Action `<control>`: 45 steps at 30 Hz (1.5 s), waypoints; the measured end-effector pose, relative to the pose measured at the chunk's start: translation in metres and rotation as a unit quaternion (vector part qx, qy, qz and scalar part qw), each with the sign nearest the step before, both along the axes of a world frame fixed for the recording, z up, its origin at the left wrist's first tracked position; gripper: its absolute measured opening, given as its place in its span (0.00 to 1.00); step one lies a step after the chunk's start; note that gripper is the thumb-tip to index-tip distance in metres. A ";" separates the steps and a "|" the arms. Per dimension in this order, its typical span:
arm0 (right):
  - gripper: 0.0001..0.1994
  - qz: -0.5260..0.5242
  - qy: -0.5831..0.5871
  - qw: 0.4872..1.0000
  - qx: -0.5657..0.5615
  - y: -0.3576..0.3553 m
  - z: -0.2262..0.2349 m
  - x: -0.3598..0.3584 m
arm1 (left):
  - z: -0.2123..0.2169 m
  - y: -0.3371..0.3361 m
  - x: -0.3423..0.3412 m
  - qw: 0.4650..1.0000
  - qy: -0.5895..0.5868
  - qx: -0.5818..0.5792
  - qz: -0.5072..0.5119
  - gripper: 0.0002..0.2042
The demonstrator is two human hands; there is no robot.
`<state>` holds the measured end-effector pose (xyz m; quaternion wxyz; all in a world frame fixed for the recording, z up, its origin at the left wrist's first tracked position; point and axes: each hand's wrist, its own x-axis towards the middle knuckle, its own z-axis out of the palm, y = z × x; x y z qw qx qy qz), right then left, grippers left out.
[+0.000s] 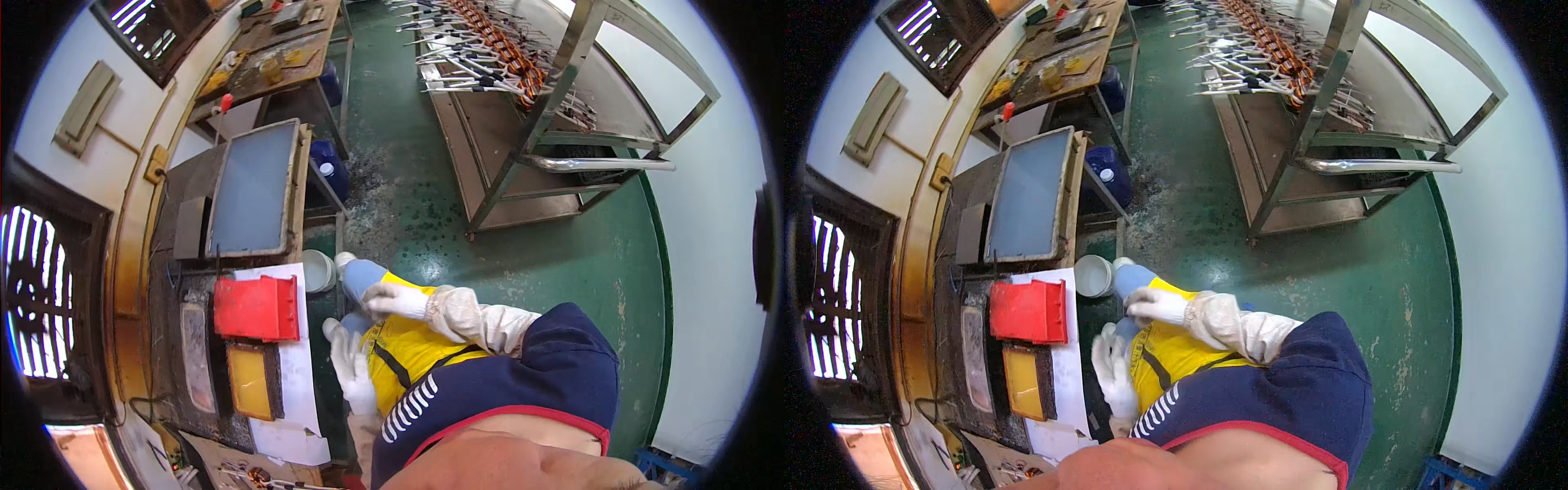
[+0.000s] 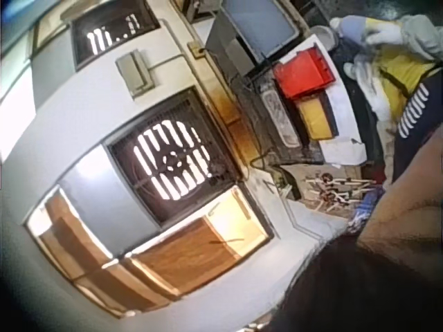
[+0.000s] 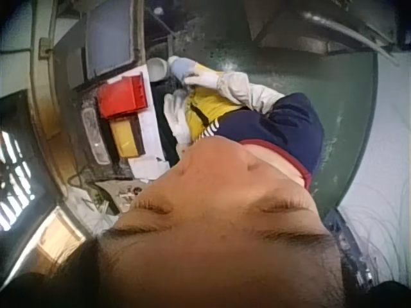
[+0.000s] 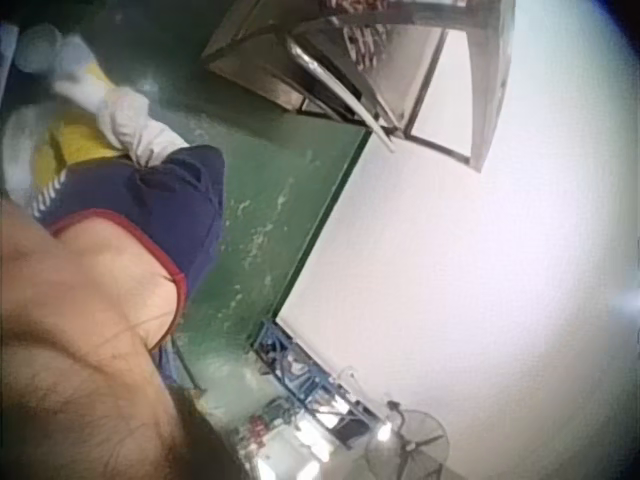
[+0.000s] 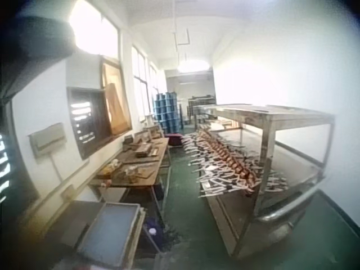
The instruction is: Soldering electrical motor components by dipping them into flux and a solder pot.
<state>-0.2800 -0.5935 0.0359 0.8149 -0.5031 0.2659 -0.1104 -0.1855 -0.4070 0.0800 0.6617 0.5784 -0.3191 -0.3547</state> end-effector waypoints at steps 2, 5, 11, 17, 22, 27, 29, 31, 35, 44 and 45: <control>0.19 -0.035 -0.003 0.975 -0.221 -0.024 0.020 -0.020 | 0.018 -0.035 0.005 0.989 0.143 -0.023 -0.029 0.29; 0.19 0.057 -0.069 0.949 -0.303 -0.047 0.042 -0.039 | 0.036 -0.098 0.010 0.963 0.181 -0.031 -0.196 0.36; 0.16 0.046 0.082 0.907 -0.411 -0.101 0.044 -0.053 | 0.044 -0.196 0.004 0.946 0.047 0.054 -0.316 0.39; 0.08 -0.107 0.110 0.796 -0.585 -0.176 0.073 -0.082 | 0.057 -0.302 -0.004 0.827 0.472 0.033 -0.303 0.33; 0.08 -0.293 0.200 0.758 -0.548 -0.215 0.106 -0.134 | 0.088 -0.405 -0.052 0.679 0.624 0.113 -0.371 0.29; 0.17 -0.598 0.317 0.552 -0.487 -0.213 0.165 -0.230 | 0.136 -0.441 -0.097 0.633 0.587 0.024 -0.505 0.32; 0.16 -0.635 0.339 0.406 -0.563 -0.224 0.210 -0.276 | 0.153 -0.441 -0.093 0.632 0.577 -0.002 -0.517 0.34; 0.15 -0.714 0.196 0.343 -0.578 -0.245 0.260 -0.292 | 0.167 -0.445 -0.084 0.616 0.595 -0.016 -0.515 0.34; 0.18 -0.620 0.292 0.147 -0.714 -0.280 0.348 -0.259 | 0.177 -0.454 -0.052 0.622 0.618 -0.004 -0.482 0.30; 0.31 -0.552 0.368 0.211 -0.717 -0.365 0.382 -0.155 | 0.141 -0.473 0.056 0.851 0.406 0.004 -0.332 0.29; 0.31 -0.592 0.241 0.307 -0.705 -0.371 0.382 -0.157 | 0.136 -0.480 0.068 0.856 0.392 -0.007 -0.338 0.26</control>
